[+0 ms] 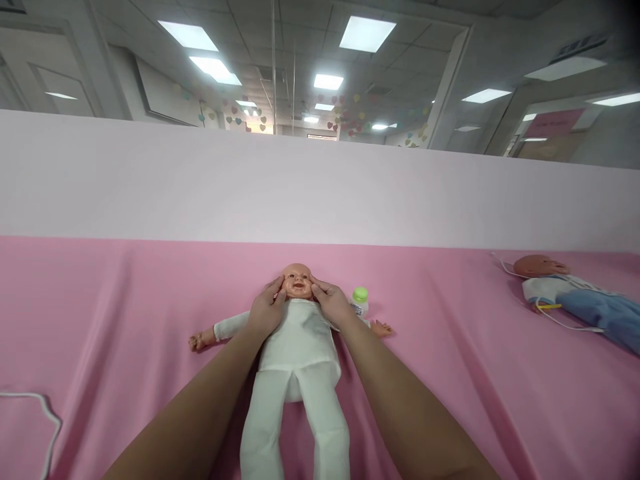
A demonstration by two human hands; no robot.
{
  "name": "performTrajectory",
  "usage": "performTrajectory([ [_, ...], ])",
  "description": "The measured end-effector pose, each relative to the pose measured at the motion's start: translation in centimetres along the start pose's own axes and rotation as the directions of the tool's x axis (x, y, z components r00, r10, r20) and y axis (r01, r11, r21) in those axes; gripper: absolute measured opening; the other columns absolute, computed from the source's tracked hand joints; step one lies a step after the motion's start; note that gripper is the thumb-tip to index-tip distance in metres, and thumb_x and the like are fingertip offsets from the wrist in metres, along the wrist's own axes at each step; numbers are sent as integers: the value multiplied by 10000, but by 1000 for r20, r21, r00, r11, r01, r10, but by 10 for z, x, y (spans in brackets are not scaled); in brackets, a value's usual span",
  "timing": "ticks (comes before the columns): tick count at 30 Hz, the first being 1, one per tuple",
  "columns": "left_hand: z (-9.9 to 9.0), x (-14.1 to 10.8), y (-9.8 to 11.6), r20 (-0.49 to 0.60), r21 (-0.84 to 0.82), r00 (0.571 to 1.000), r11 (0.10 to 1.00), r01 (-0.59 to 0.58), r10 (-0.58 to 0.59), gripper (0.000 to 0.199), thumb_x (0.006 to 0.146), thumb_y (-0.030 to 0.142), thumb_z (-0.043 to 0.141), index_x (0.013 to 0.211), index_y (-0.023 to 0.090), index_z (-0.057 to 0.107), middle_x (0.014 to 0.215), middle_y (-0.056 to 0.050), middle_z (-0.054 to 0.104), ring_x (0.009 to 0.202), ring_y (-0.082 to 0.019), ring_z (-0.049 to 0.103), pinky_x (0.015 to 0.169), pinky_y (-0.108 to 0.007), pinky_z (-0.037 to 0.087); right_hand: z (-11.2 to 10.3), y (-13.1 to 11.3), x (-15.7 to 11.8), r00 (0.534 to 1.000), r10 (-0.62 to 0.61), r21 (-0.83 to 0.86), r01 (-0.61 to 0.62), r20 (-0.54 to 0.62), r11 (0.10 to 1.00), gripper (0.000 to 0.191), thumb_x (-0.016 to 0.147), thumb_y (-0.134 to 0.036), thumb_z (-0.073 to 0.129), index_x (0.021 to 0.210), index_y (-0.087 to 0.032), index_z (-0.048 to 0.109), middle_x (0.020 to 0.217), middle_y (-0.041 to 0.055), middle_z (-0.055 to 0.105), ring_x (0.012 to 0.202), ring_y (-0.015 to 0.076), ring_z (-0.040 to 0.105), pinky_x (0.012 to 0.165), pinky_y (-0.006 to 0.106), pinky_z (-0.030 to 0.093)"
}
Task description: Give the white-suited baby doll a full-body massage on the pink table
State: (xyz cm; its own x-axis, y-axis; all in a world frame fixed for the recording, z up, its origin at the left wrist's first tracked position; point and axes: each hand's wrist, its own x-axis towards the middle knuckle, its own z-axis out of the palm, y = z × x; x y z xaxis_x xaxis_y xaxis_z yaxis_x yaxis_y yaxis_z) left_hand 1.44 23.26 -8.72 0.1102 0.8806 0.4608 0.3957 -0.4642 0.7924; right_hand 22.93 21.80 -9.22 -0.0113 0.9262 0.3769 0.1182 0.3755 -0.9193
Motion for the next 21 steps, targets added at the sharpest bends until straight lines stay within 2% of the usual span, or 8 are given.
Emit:
performTrajectory([
  [2, 1, -1, 2, 14, 37, 1000, 999, -10, 9, 540, 993, 416, 559, 1485, 196, 582, 1501, -118, 596, 1380, -283, 560, 1190, -448, 429, 2, -3, -2, 999, 22, -29, -23, -33, 999, 527, 949, -546, 658, 1411, -293, 655, 1473, 15, 625, 1397, 257, 573, 1246, 462, 371],
  [5, 3, -3, 6, 21, 66, 999, 997, 38, -39, 666, 937, 491, 661, 1513, 180, 535, 1465, -145, 607, 1289, -293, 623, 1063, -429, 546, 8, -5, -4, 995, 57, -79, -63, -84, 995, 745, 812, -516, 831, 1478, -286, 590, 1508, 32, 601, 1377, 272, 590, 1202, 436, 441],
  [7, 5, -4, 7, 9, 71, 997, 995, 73, -74, 706, 901, 501, 713, 1503, 177, 540, 1424, -152, 631, 1240, -297, 653, 1024, -426, 571, 11, -4, -4, 992, 59, -95, -70, -110, 993, 845, 738, -486, 900, 1490, -283, 573, 1500, 47, 611, 1358, 282, 605, 1171, 433, 479],
  [11, 6, -3, 8, 15, 45, 998, 997, 63, -64, 689, 885, 456, 737, 1493, 188, 553, 1425, -138, 641, 1217, -287, 668, 1018, -415, 576, 13, 5, 0, 987, 66, -77, -78, -145, 994, 808, 694, -411, 933, 1424, -274, 615, 1429, 71, 669, 1326, 295, 630, 1146, 461, 506],
  [15, 4, -2, 6, 20, 28, 997, 997, 68, -69, 660, 896, 386, 705, 1501, 171, 553, 1441, -141, 633, 1226, -285, 662, 1024, -414, 570, 7, 12, 3, 993, 80, 17, -79, -89, 997, 774, 725, -360, 903, 1435, -273, 609, 1475, 62, 632, 1374, 280, 593, 1196, 469, 457],
  [21, -1, 1, 4, 50, -6, 995, 997, 83, -83, 591, 954, 369, 608, 1505, 158, 561, 1473, -120, 624, 1302, -271, 626, 1144, -416, 477, -4, 1, 1, 994, 104, 159, -110, 42, 981, 723, 795, -441, 831, 1451, -233, 610, 1541, 52, 553, 1440, 275, 526, 1260, 479, 362],
])
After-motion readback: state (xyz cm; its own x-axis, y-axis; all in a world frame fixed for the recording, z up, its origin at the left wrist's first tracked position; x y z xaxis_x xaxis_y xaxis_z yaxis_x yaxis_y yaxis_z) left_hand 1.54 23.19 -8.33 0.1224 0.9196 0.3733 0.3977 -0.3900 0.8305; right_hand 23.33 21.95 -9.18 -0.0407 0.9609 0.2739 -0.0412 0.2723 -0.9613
